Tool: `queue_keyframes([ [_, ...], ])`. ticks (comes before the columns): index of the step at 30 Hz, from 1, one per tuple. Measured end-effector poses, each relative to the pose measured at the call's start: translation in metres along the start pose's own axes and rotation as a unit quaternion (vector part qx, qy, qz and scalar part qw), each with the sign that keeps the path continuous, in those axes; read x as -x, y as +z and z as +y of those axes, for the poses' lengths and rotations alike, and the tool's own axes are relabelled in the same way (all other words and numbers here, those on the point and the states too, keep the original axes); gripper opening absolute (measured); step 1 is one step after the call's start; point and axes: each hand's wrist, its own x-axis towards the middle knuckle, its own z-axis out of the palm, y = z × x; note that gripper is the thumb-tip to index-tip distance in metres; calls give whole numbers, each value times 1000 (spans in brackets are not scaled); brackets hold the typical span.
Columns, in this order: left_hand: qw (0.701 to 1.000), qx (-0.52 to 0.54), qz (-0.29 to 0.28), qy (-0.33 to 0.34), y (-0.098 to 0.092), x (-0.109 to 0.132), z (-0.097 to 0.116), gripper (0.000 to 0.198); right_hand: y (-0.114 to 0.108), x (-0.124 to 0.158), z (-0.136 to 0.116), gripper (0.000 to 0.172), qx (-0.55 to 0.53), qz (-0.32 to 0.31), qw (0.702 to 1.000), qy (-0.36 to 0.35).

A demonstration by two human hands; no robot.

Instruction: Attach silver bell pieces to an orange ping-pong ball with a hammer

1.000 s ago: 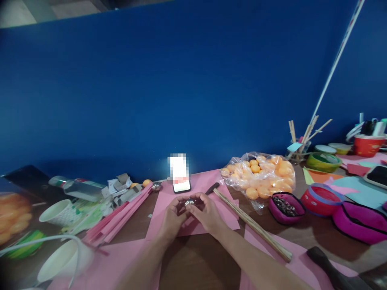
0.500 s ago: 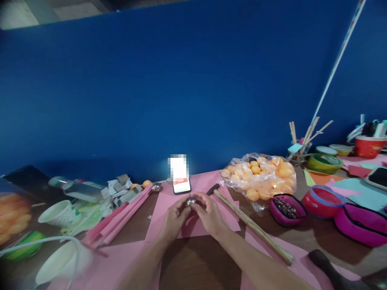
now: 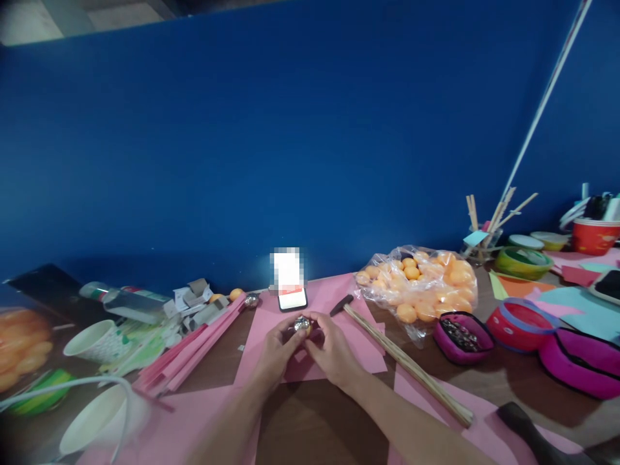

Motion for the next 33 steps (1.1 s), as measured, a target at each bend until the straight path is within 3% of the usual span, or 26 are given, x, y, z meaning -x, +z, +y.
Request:
queue_keyframes([
  [7,1000,5,-11,-11,2,-2,-2,40,-2,1,7,31,42,12,999,11],
  [11,1000,20,-18,-3,1,-2,-6,41,-3,-1,4,30,55,20,998,-31],
  [16,1000,-6,2,-12,1,0,-5,38,0,0,-3,40,86,-4,994,-68],
  [24,1000,-7,-22,-20,-1,0,-5,35,1,2,-2,36,103,2,993,-62],
  [33,1000,-10,-5,17,2,0,-6,39,1,1,-1,50,113,7,990,-85],
])
